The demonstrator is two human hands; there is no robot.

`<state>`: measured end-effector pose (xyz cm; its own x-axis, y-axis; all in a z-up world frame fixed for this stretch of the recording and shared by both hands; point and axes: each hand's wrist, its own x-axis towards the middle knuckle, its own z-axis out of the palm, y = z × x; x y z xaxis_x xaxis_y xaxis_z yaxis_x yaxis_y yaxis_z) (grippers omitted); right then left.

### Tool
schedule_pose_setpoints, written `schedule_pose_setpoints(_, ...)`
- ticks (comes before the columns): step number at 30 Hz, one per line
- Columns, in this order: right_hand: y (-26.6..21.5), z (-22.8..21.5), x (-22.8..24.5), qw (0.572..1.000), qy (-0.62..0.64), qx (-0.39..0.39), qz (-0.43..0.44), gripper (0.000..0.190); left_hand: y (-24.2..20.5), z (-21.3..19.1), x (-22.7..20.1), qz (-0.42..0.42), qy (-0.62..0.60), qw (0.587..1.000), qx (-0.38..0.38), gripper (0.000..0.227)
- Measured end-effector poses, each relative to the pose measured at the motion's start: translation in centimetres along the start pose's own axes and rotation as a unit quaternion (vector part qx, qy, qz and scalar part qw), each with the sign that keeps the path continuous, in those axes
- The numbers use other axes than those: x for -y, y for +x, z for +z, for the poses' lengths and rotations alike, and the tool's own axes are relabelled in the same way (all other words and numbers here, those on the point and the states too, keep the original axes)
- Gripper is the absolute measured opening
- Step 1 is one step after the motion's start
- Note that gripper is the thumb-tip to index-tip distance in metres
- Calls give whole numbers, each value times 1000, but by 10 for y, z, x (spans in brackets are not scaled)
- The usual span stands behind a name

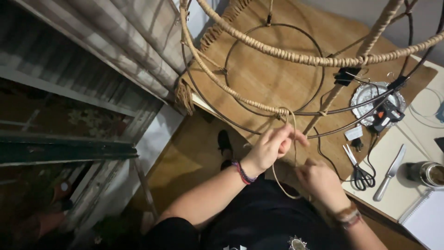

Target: Weave cord around a circular metal frame to create a decorative object

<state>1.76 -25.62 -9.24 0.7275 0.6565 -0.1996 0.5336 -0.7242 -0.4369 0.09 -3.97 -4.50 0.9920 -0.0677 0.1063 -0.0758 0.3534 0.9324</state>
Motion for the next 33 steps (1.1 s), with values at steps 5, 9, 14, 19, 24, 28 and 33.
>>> schedule_pose_setpoints(5,6,4,-18,999,-18,-1,51,26,6,9,-14,-150,-120,981,-2,60)
schedule_pose_setpoints(9,17,-117,62,958,261,-112,-29,60,8,8,-20,-208,-77,975,24,55)
schedule_pose_setpoints(14,5,-126,40,779,624,-59,-12,54,10,-4,-18,-44,508,860,-23,45)
schedule_pose_setpoints(19,-7,-19,-35,986,12,156,52,26,2,4,-14,-111,133,984,46,43)
schedule_pose_setpoints(24,-10,-25,-17,957,-116,267,18,10,6,5,-14,-214,-23,972,90,47)
schedule_pose_setpoints(28,3,-99,37,909,410,-69,18,40,16,-4,-19,-153,532,832,12,37)
schedule_pose_setpoints(33,-8,-44,-15,975,194,-100,-50,22,16,-4,-18,20,591,806,-19,29)
